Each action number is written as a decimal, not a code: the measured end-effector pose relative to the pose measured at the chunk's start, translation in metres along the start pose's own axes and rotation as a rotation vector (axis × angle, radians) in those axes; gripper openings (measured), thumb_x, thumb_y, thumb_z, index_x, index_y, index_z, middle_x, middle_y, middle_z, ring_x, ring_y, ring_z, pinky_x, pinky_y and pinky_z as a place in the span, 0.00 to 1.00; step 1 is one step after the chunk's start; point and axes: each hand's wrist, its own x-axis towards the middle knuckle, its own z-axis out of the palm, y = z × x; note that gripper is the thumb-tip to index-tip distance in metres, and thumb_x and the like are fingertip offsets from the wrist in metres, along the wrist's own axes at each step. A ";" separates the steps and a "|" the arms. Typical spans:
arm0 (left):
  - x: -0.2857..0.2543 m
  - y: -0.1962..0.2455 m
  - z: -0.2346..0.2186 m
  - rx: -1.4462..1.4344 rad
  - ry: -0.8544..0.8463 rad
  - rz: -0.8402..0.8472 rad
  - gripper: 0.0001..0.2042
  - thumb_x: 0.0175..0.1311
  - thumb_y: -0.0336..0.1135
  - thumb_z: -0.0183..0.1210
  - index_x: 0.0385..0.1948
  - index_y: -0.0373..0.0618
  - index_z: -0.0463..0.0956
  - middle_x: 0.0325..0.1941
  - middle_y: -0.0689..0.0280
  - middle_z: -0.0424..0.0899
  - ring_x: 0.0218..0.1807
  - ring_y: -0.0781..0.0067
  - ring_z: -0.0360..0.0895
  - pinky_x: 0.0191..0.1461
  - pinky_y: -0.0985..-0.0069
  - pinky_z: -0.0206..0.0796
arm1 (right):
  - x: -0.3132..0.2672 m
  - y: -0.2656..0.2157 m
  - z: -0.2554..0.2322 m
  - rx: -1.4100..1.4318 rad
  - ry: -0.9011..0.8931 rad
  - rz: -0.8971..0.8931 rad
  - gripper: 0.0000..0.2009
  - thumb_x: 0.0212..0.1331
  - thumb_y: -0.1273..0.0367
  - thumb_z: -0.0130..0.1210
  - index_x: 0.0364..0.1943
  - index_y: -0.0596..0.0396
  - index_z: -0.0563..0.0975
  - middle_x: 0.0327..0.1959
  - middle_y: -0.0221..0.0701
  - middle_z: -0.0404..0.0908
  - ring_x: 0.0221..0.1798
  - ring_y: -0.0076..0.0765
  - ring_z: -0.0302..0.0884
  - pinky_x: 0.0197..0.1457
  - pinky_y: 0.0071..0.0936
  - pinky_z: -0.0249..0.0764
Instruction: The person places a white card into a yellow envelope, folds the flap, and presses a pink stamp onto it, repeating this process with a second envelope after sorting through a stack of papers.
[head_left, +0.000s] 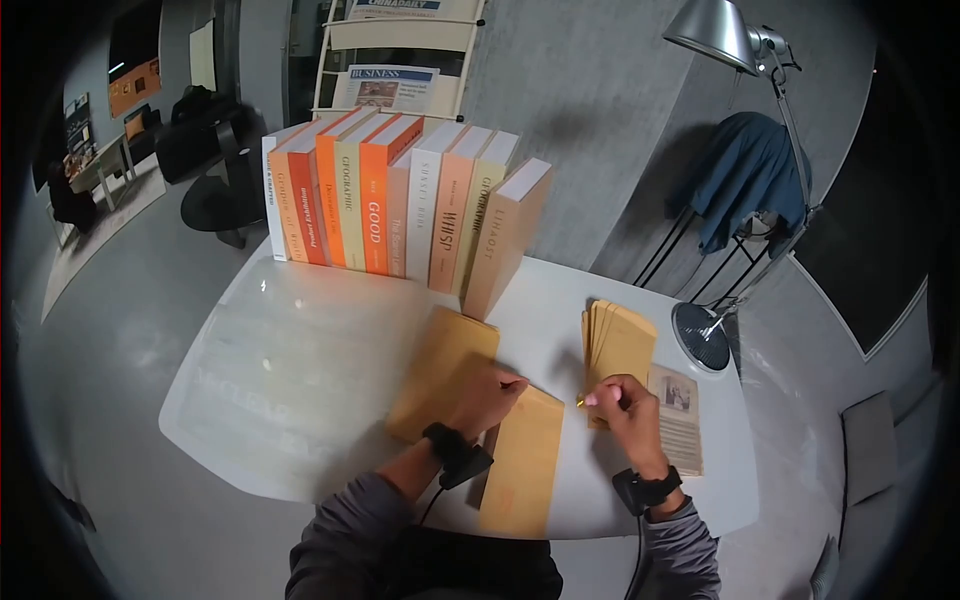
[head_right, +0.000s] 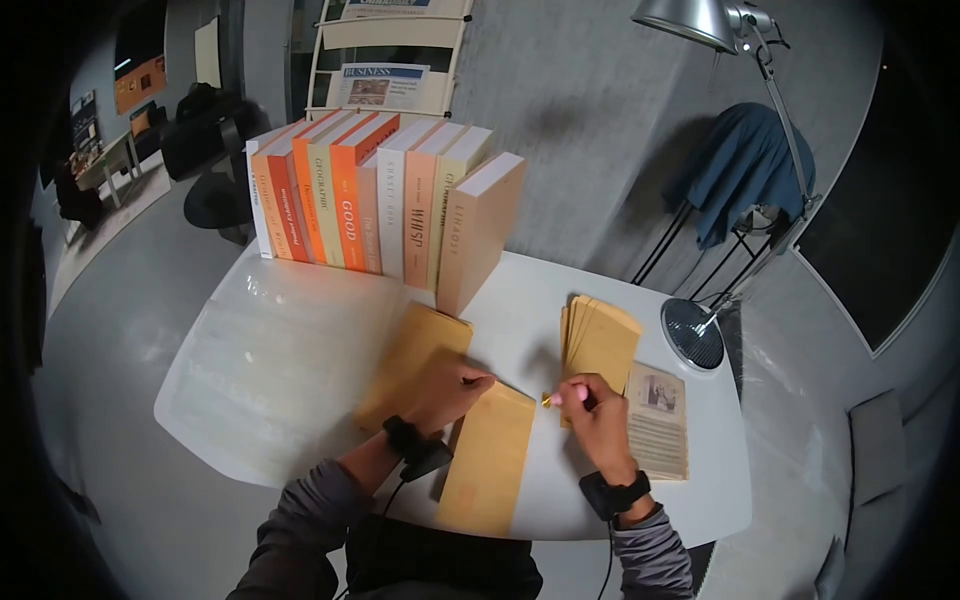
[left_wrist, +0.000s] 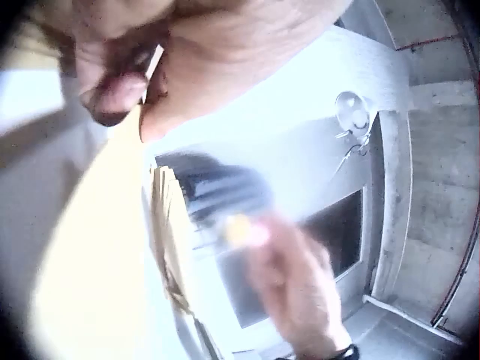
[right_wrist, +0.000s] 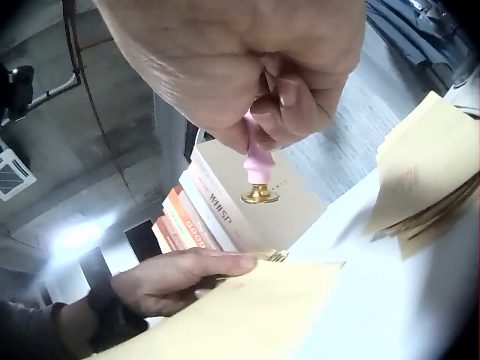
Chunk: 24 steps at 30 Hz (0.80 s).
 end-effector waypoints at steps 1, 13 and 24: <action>0.005 -0.007 0.006 0.037 0.027 0.048 0.13 0.66 0.37 0.60 0.40 0.34 0.83 0.27 0.64 0.86 0.31 0.81 0.81 0.37 0.80 0.73 | -0.005 -0.006 0.002 -0.011 -0.006 0.034 0.06 0.62 0.72 0.61 0.36 0.64 0.81 0.26 0.29 0.84 0.26 0.19 0.72 0.32 0.20 0.70; 0.002 -0.005 0.005 -0.235 -0.077 -0.157 0.08 0.59 0.27 0.64 0.37 0.31 0.84 0.31 0.59 0.87 0.33 0.76 0.85 0.36 0.79 0.79 | -0.008 -0.009 0.036 -0.293 -0.168 -0.258 0.08 0.60 0.72 0.62 0.37 0.63 0.78 0.28 0.42 0.79 0.25 0.42 0.77 0.30 0.32 0.73; -0.001 -0.010 0.008 -0.138 -0.047 -0.029 0.09 0.57 0.28 0.66 0.36 0.32 0.82 0.30 0.58 0.87 0.30 0.74 0.83 0.36 0.78 0.77 | -0.009 0.013 0.049 -0.320 -0.265 -0.269 0.07 0.59 0.72 0.62 0.37 0.62 0.79 0.27 0.44 0.79 0.26 0.44 0.78 0.31 0.33 0.73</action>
